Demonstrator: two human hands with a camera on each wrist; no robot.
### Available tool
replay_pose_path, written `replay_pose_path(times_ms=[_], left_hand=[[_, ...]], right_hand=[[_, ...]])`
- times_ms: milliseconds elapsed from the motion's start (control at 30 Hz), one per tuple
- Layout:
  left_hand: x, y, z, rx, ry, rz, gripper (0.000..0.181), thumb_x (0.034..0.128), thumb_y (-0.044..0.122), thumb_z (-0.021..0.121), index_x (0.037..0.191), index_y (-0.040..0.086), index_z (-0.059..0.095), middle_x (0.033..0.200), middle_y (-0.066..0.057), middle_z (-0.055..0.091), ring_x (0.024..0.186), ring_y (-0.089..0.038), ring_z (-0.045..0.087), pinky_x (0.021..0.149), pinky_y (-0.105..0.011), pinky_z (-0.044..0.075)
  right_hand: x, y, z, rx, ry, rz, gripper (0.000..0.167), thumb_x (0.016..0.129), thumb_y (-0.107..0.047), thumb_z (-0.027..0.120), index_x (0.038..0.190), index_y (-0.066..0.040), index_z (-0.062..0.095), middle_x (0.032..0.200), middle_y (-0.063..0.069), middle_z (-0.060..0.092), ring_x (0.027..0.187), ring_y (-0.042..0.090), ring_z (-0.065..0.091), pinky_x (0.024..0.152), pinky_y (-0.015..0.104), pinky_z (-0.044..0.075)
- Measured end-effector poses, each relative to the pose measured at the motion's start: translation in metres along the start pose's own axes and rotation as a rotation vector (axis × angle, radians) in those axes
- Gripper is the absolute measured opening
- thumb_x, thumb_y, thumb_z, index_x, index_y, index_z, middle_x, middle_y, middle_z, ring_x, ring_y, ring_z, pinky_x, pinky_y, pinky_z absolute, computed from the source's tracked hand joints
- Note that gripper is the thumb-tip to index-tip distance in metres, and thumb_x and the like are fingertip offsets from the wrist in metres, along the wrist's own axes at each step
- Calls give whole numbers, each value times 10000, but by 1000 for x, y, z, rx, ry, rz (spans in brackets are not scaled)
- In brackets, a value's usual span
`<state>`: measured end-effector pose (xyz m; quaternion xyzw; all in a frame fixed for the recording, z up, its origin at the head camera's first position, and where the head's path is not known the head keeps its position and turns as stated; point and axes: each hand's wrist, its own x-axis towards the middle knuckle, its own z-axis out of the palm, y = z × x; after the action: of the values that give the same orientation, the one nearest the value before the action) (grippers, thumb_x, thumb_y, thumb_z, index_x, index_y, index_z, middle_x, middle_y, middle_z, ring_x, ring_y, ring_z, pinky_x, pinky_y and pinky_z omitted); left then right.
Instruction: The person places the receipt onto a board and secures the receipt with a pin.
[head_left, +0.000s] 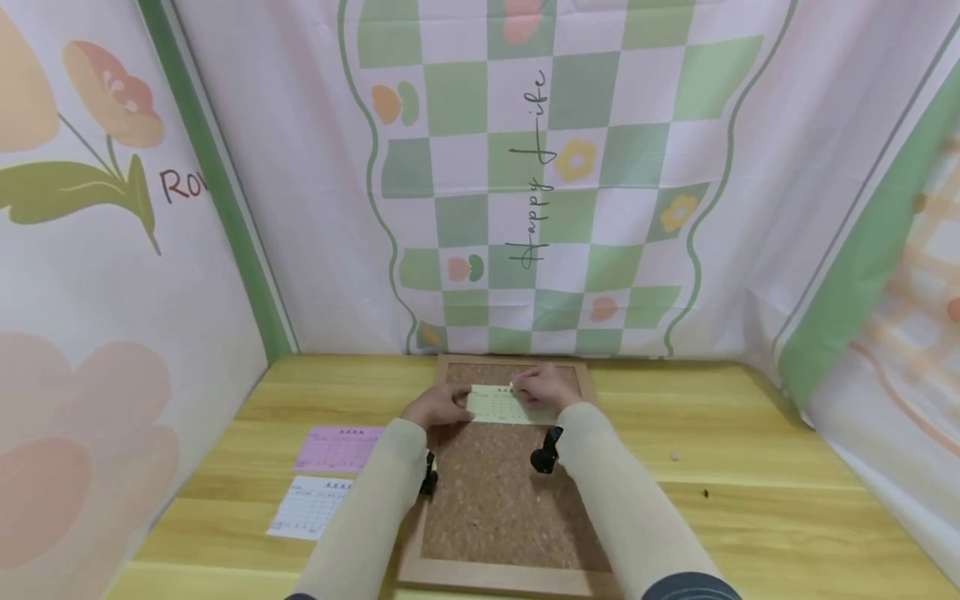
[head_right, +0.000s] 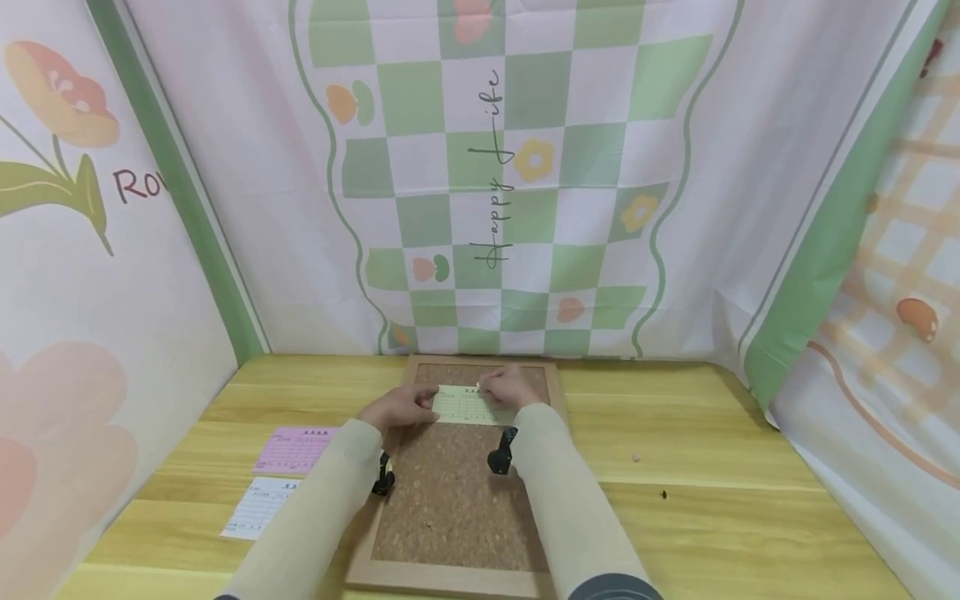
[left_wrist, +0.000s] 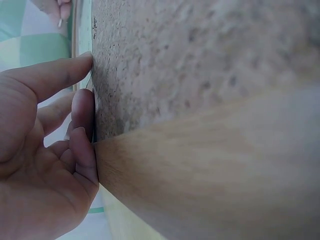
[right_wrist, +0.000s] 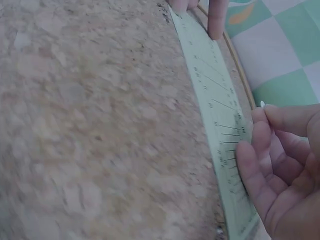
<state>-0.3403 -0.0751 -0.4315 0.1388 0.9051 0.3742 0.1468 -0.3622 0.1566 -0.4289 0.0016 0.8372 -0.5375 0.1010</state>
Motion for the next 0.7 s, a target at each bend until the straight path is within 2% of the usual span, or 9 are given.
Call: replay_pose_path(times_ms=[67,133,233,300,367,500,700], left_hand=[[0,0,0,0,1,2,602,948,137,691,1492,31,454,976,-45,570,818,-168,474,744,-319,391],[-1,0,0,4,5,3,604,945,135,695,1490,28,457,987,-47,578,821,-166,479,742,-310,398],[-1,1,0,6,10,7,606,938,130,702,1485,24,463,1028,-55,590,832,-171,492,743,-304,413],[-1,2,0,8,12,9,605,938,127,701,1484,24,463,1045,-63,594,839,-173,495,747,-306,416],[-1,2,-1,7,14,12,606,935,121,702,1483,21,464,1046,-72,595,838,-179,495,747,-309,417],[-2,3,-1,10,16,8,605,932,117,702,1481,18,466,1039,-68,595,842,-173,496,748,-299,417],[-3,4,0,-2,11,8,603,934,105,697,1481,10,462,1010,-67,588,824,-169,491,726,-284,411]], right_hand=[[2,1,3,2,12,12,224,994,-147,615,819,-9,630,618,28,467,567,149,410,564,282,397],[4,3,5,6,34,27,196,977,-144,639,824,-21,650,607,18,481,546,136,411,547,271,387],[6,4,9,5,66,38,145,947,-134,670,938,5,711,622,7,529,543,112,448,532,248,407],[7,4,12,28,83,45,181,933,-110,685,1045,26,728,636,2,549,546,99,464,522,234,409],[7,4,14,57,89,47,213,927,-79,685,1090,53,717,633,4,540,532,91,444,504,226,387],[7,2,17,95,108,52,204,912,-36,679,1079,76,712,636,20,549,494,83,400,477,222,343],[11,5,19,33,151,90,159,900,-85,713,1024,8,747,656,13,587,505,95,401,491,242,369]])
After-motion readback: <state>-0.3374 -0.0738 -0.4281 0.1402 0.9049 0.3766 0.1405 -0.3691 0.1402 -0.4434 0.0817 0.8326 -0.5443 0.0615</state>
